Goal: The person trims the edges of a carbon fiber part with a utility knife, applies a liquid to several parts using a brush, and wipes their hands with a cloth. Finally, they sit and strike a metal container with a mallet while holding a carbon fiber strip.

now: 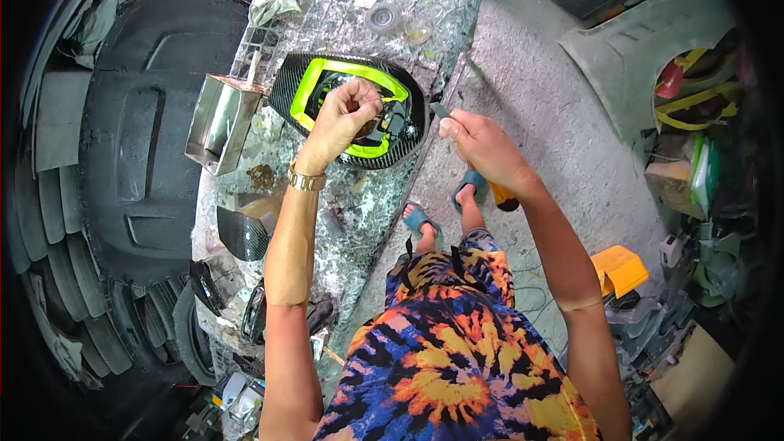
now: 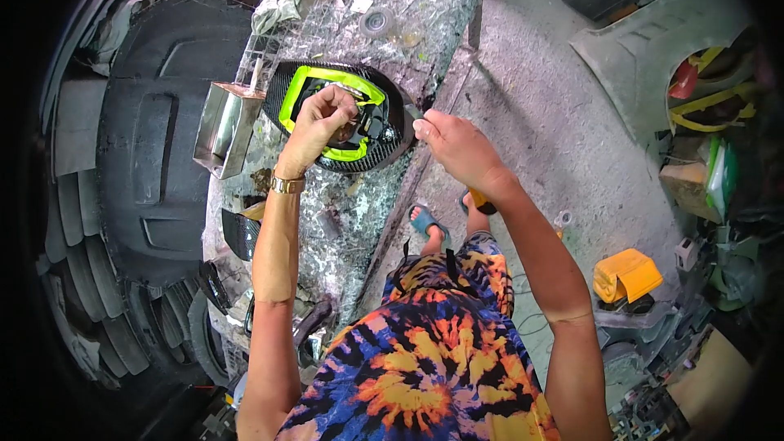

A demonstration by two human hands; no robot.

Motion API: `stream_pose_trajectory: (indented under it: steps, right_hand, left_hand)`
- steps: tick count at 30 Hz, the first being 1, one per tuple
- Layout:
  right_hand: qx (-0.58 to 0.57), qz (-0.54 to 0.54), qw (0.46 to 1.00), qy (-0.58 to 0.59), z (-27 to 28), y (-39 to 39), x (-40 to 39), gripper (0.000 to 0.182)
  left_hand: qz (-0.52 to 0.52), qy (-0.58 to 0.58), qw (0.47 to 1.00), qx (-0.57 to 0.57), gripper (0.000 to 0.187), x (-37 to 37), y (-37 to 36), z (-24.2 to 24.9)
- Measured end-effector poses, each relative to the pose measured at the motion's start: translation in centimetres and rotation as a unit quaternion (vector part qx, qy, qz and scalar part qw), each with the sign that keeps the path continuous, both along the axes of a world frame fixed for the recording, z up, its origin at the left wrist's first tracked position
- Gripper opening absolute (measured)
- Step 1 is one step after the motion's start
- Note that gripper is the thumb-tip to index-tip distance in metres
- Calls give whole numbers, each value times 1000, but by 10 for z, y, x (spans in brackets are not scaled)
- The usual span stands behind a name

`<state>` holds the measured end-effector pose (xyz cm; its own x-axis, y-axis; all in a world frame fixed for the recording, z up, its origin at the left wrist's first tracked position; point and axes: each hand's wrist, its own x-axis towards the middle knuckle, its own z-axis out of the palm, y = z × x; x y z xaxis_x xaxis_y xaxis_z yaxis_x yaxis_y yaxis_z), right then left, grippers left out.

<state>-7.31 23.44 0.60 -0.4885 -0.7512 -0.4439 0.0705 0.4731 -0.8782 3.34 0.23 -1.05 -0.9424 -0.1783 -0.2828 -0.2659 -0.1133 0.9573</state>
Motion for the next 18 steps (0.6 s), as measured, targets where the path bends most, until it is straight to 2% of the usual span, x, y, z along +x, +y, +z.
stream_pose_trajectory:
  steps: [1, 2, 3, 5, 6, 8, 9, 10, 12, 14, 16, 18]
  right_hand:
    - [-12, 16, 987, 159, -9, -1, -1, 32]
    - [-24, 31, 950, 311, -15, -1, -2, 32]
    - [-25, 33, 949, 313, -5, -4, -4, 32]
    - [74, 68, 946, 308, 19, -12, -6, 26]
    - [73, 72, 946, 308, 19, -16, -7, 26]
    - [-75, -11, 976, 206, 16, -28, -9, 19]
    - [-121, -11, 971, 204, 6, -36, -11, 17]
    - [-124, -3, 971, 203, -2, -44, -15, 17]
    - [-177, 52, 942, 279, -13, -56, -19, 17]
    - [-158, 95, 941, 284, -12, -64, -25, 16]
    - [-171, 91, 932, 305, -16, -67, -29, 14]
    - [-167, 111, 936, 289, -16, -67, -33, 14]
  left_hand:
    - [13, 3, 1000, 15, 4, -1, 1, 2]
    - [26, 4, 999, 31, 6, -1, 4, 3]
    - [29, 7, 999, 30, 6, -2, 5, 3]
    - [42, 44, 996, -66, 11, -4, 8, 0]
    - [46, 44, 996, -66, 11, -5, 8, 0]
    - [-3, 58, 982, -178, 12, -6, 11, 0]
    - [-1, 60, 983, -175, 10, -7, 13, 2]
    - [7, 58, 982, -178, 10, -9, 13, 6]
    - [-33, 13, 962, -272, 9, -7, 15, 16]
    - [-36, 36, 937, -345, 7, -8, 18, 22]
    - [-16, 21, 913, -408, 15, -5, 23, 37]
    - [28, -44, 908, -415, 22, -2, 27, 57]
